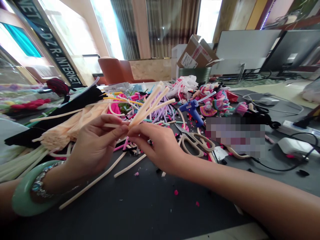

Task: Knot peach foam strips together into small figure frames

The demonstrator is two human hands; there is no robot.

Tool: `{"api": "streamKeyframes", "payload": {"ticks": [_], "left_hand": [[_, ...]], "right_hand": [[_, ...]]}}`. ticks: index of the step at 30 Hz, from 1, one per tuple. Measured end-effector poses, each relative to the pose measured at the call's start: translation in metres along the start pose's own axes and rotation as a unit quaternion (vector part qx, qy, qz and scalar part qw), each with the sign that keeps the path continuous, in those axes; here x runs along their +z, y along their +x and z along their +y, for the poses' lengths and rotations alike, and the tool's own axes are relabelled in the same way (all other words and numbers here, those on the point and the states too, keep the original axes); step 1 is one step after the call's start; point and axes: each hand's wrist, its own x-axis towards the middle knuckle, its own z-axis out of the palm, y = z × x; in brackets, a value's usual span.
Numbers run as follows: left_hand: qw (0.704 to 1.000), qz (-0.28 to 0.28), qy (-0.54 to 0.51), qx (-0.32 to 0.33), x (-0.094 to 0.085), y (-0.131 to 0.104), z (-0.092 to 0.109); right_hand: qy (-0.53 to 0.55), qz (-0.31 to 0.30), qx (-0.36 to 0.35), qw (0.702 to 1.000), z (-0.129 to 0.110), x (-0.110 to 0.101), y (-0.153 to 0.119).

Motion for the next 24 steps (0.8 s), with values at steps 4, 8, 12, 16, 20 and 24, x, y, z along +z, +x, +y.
{"api": "streamKeyframes", "payload": {"ticks": [4,8,12,16,20,24], "left_hand": [[0.999,0.000,-0.049,0.005,0.004,0.001,0.003],[0.999,-0.010,-0.046,0.010,0.005,-0.001,0.004],[0.998,-0.030,-0.052,-0.005,0.004,-0.004,0.002],[0.995,-0.047,-0.078,-0.030,0.005,-0.006,0.000],[0.994,-0.052,-0.085,-0.044,0.005,-0.007,0.001],[0.993,-0.055,-0.089,-0.053,0.006,-0.008,0.001]], "right_hand": [[0.180,0.066,0.156,0.969,0.000,0.010,-0.003],[0.248,0.045,0.192,0.948,-0.003,0.011,-0.001],[0.252,0.044,0.200,0.946,-0.007,0.008,0.002],[0.262,0.043,0.216,0.940,-0.006,0.006,0.003],[0.286,0.048,0.214,0.933,-0.005,0.005,0.005],[0.281,0.042,0.213,0.935,-0.004,0.003,0.007]]}}
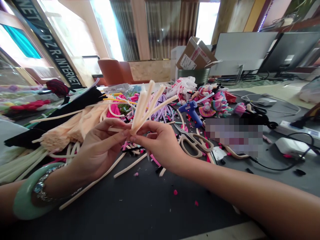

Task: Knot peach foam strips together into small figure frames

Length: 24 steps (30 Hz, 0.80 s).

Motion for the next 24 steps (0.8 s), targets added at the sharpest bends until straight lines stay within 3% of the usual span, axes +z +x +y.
{"api": "streamKeyframes", "payload": {"ticks": [9,15,22,24], "left_hand": [[0.999,-0.015,0.035,0.023,-0.003,-0.002,-0.003],[0.994,-0.035,0.090,0.051,-0.007,0.000,-0.006],[0.974,-0.026,0.158,0.160,-0.028,0.026,-0.015],[0.968,0.010,0.169,0.187,-0.039,0.037,-0.019]], "right_hand": [[-0.009,0.003,0.020,1.000,0.001,-0.002,0.001],[-0.033,-0.006,-0.004,0.999,0.001,-0.004,0.000],[-0.050,0.027,-0.018,0.998,0.001,-0.009,0.002],[-0.047,0.038,-0.021,0.998,0.002,-0.010,0.004]]}}
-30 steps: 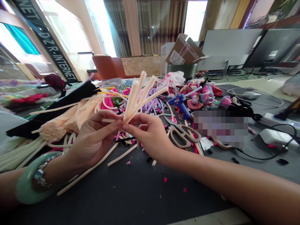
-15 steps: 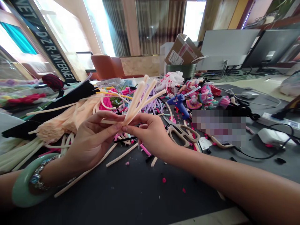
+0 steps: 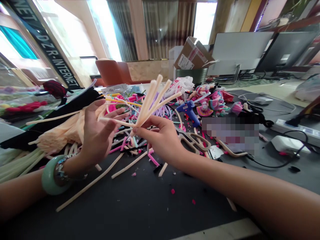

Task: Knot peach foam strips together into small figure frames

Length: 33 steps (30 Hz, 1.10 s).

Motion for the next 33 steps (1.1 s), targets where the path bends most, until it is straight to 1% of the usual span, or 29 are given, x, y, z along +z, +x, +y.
{"api": "streamKeyframes", "payload": {"ticks": [3,4,5,8,11,13,16,18,20,25,33], "left_hand": [[0.995,0.087,0.045,0.000,-0.011,0.011,-0.015],[0.994,0.101,0.052,0.000,-0.014,0.014,-0.018],[0.993,0.101,0.054,0.000,-0.016,0.017,-0.020],[0.995,0.064,0.068,0.022,-0.018,0.021,-0.014],[0.992,0.003,0.114,0.046,-0.014,0.022,0.003],[0.986,-0.074,0.149,0.030,-0.009,0.022,0.016],[0.965,-0.179,0.190,0.011,-0.003,0.020,0.032],[0.952,-0.221,0.212,0.001,-0.002,0.018,0.037],[0.946,-0.232,0.227,-0.005,-0.001,0.015,0.038],[0.944,-0.231,0.235,-0.007,0.000,0.014,0.036],[0.945,-0.247,0.212,-0.020,0.003,0.013,0.039]], "right_hand": [[-0.017,0.015,-0.011,1.000,0.002,-0.002,0.003],[-0.025,0.018,-0.013,0.999,0.002,-0.002,0.003],[-0.032,0.019,-0.012,0.999,0.003,-0.003,0.004],[-0.053,0.023,-0.011,0.998,0.004,-0.004,0.004],[-0.066,0.016,-0.014,0.998,0.006,-0.004,0.004],[-0.067,0.006,-0.008,0.998,0.007,-0.003,0.003],[-0.055,-0.006,0.002,0.998,0.008,-0.001,0.002],[-0.050,-0.013,-0.001,0.999,0.009,0.000,0.002],[-0.052,-0.021,-0.006,0.998,0.009,0.000,0.002],[-0.059,-0.044,-0.012,0.997,0.010,-0.001,0.003],[-0.088,-0.060,-0.030,0.994,0.009,-0.002,0.000]]}}
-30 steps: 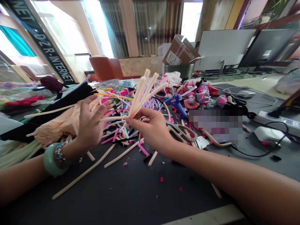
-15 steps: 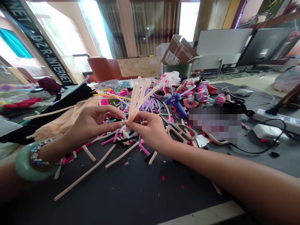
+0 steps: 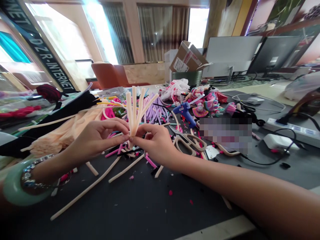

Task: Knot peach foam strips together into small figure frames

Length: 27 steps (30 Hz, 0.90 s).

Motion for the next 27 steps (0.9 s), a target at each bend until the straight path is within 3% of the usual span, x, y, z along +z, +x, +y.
{"api": "streamKeyframes", "payload": {"ticks": [6,13,27], "left_hand": [[0.999,-0.015,-0.034,-0.028,-0.001,0.000,0.002],[0.984,-0.053,-0.115,-0.123,-0.005,0.001,-0.004],[0.961,-0.081,-0.192,-0.183,-0.003,0.000,-0.004]], "right_hand": [[-0.018,-0.004,-0.008,1.000,0.000,0.000,0.000],[-0.085,-0.007,-0.018,0.996,-0.002,0.000,-0.001],[-0.101,-0.001,-0.038,0.994,-0.009,0.002,-0.005]]}}
